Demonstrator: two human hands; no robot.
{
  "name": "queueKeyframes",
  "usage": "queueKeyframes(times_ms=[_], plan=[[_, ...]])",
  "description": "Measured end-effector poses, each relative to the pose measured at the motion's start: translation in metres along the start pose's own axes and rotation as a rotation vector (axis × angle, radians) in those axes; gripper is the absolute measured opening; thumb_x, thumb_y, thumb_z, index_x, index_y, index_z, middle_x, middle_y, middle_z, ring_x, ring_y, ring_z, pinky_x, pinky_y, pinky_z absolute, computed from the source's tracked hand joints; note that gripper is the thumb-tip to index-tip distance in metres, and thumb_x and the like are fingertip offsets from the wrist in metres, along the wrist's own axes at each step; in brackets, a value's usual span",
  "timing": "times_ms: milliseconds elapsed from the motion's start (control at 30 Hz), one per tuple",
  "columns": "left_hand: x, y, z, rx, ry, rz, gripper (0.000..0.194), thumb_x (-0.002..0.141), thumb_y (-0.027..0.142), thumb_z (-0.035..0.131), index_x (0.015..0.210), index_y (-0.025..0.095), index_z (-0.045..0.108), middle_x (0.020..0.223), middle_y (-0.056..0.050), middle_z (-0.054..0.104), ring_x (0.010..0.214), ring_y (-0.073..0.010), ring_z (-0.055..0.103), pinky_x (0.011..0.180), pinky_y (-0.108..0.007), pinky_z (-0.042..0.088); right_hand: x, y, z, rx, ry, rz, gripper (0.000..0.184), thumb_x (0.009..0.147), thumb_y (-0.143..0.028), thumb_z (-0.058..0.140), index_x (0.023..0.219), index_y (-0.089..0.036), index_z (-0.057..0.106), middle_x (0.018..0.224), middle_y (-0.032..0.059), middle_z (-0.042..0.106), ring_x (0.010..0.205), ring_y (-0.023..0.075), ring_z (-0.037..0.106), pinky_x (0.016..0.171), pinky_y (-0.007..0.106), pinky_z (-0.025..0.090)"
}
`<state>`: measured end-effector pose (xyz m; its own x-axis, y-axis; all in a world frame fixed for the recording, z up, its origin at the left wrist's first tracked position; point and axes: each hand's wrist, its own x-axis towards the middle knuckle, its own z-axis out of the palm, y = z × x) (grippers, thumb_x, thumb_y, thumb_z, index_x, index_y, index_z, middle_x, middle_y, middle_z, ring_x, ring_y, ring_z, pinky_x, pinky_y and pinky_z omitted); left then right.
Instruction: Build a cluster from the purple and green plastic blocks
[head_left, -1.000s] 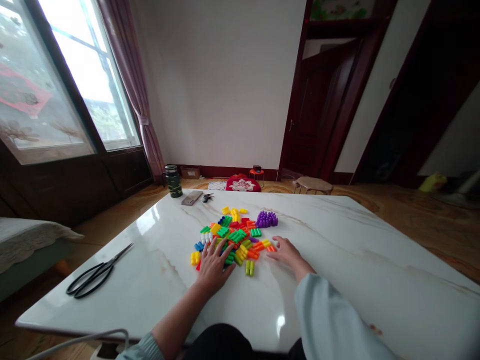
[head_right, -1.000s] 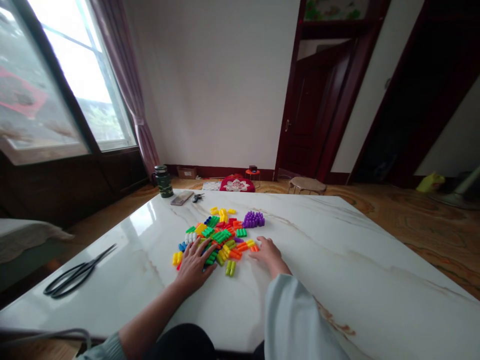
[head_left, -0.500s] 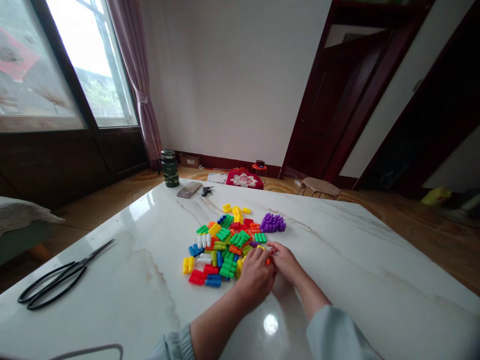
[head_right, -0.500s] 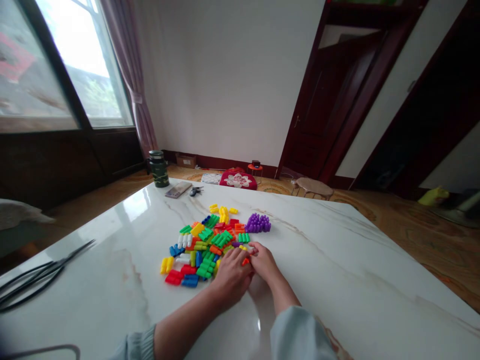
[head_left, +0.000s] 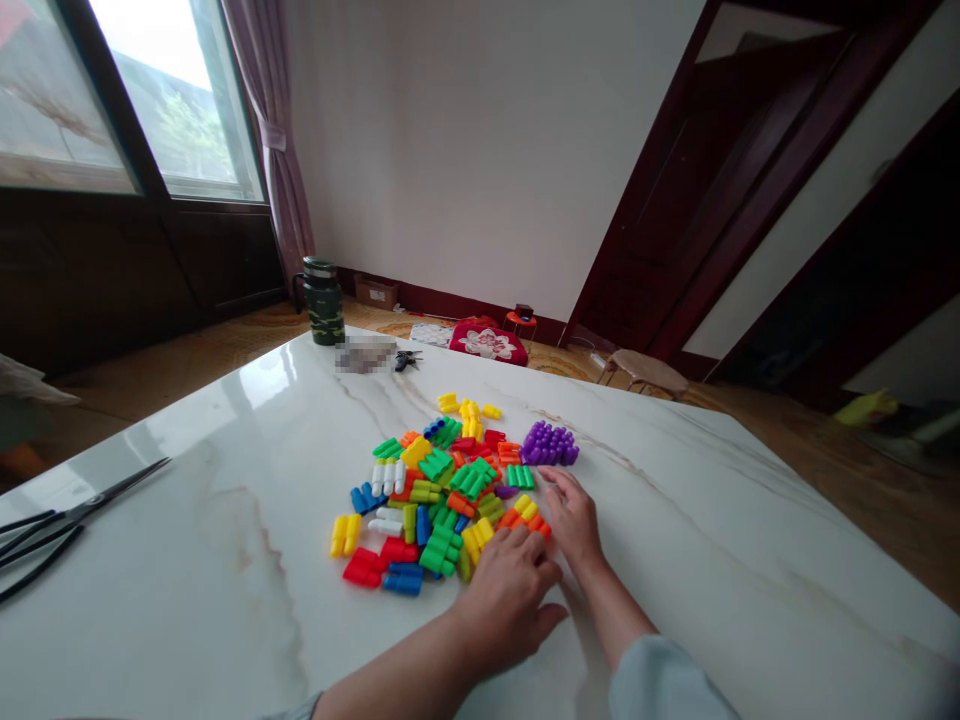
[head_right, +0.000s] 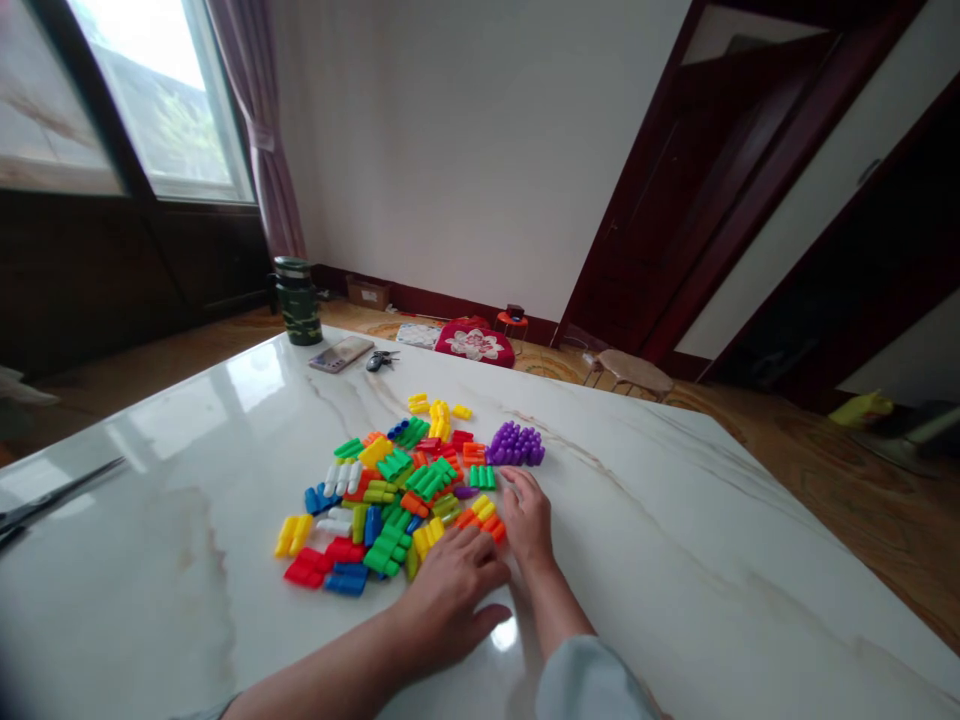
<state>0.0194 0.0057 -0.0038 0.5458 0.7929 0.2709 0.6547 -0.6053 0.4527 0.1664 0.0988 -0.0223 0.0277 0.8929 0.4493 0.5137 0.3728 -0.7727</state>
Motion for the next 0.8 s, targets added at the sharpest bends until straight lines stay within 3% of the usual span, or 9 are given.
queueKeyframes(times_ms=[533, 800], plan=[[0.001, -0.003, 0.001, -0.005, -0.005, -0.025, 0.026, 0.078, 0.046, 0.068, 0.090, 0.024, 0.065, 0.101, -0.007, 0.059, 0.099, -0.0261, 0.052, 0.090, -0.042, 0.040, 0.029, 0.010, 0.008, -0.051, -0.090, -0.040, 0.044, 0.067, -0.013, 0.043, 0.101, -0.018, 0.071, 0.108, 0.0078, 0.070, 0.098, 0.0203, 0.065, 0.094, 0.037, 0.050], [0.002, -0.003, 0.002, -0.023, 0.013, -0.029, 0.024, 0.077, 0.045, 0.069, 0.088, 0.025, 0.064, 0.099, -0.006, 0.060, 0.096, -0.0253, 0.052, 0.090, -0.042, 0.040, 0.021, 0.014, 0.006, -0.146, 0.017, -0.072, 0.035, 0.074, -0.016, 0.043, 0.096, -0.017, 0.070, 0.102, 0.0092, 0.070, 0.096, 0.0210, 0.064, 0.094, 0.037, 0.049]])
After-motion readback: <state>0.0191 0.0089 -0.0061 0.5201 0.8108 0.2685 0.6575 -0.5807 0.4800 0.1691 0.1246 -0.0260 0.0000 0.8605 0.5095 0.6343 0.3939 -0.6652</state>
